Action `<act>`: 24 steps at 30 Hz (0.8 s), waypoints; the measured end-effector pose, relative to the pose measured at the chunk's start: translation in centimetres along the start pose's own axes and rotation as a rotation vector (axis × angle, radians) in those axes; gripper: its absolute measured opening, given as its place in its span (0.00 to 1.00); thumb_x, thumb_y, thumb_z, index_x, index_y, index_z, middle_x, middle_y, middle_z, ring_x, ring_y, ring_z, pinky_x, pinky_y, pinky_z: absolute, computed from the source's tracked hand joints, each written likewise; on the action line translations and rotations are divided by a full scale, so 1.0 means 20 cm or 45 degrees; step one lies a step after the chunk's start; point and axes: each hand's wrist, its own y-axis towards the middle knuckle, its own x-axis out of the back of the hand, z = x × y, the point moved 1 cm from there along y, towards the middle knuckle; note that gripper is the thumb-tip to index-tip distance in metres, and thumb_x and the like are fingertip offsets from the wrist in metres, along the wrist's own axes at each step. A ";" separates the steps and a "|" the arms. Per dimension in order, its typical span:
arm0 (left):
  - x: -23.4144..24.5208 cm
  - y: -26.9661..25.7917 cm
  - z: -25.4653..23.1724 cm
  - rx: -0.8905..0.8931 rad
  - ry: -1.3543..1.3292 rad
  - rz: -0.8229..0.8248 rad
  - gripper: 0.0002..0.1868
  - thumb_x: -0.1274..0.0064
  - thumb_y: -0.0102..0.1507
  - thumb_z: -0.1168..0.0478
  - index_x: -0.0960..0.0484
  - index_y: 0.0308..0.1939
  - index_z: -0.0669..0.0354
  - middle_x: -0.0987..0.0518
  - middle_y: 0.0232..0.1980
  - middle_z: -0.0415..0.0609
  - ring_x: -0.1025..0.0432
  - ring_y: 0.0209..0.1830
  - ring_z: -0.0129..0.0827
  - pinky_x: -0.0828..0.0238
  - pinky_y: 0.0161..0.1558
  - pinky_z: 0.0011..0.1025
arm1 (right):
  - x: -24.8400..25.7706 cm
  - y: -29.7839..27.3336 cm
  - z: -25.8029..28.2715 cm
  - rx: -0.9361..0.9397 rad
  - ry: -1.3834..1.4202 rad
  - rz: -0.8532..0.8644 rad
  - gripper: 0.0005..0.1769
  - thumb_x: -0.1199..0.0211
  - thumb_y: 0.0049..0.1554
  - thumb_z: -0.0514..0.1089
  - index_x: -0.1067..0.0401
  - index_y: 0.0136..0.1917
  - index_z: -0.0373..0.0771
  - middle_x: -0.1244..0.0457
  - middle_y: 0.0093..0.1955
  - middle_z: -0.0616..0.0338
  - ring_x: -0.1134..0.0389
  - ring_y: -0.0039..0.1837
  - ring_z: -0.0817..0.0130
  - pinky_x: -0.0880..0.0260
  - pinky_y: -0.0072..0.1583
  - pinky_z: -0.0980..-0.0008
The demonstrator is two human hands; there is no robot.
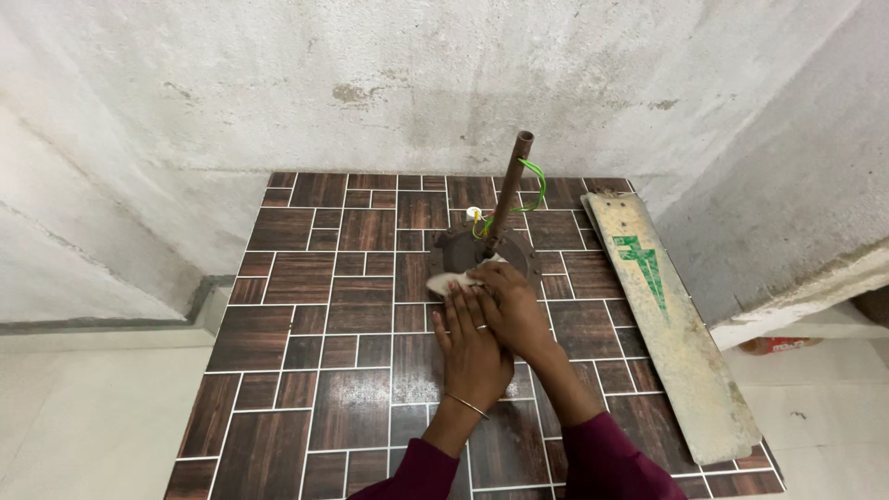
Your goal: The person wipes a metal floor fixture with a cloth, cleaning the base and vertical pipe. The person uses both hands to rub the surface of the fixture and the surrounding tiled area.
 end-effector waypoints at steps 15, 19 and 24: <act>-0.25 0.39 0.48 -0.116 -0.224 -0.230 0.34 0.57 0.66 0.67 0.45 0.76 0.70 0.45 0.79 0.67 0.48 0.80 0.56 0.53 0.76 0.49 | -0.31 0.11 -0.16 0.209 -0.562 0.042 0.25 0.49 0.59 0.39 0.35 0.69 0.32 0.38 0.70 0.42 0.39 0.73 0.43 0.39 0.70 0.49; -0.27 0.51 0.60 -0.145 0.004 -0.047 0.30 0.56 0.66 0.67 0.39 0.74 0.63 0.39 0.77 0.57 0.46 0.80 0.45 0.59 0.78 0.54 | -0.41 0.19 -0.25 0.155 -0.683 0.115 0.28 0.50 0.58 0.40 0.38 0.70 0.27 0.41 0.72 0.37 0.42 0.74 0.42 0.42 0.72 0.50; -0.17 0.71 0.72 -0.079 -0.049 0.200 0.34 0.52 0.61 0.69 0.39 0.73 0.60 0.36 0.76 0.56 0.41 0.75 0.48 0.60 0.78 0.51 | -0.54 0.37 -0.32 0.071 -0.724 0.130 0.26 0.50 0.59 0.40 0.37 0.68 0.26 0.42 0.71 0.34 0.43 0.73 0.39 0.42 0.71 0.53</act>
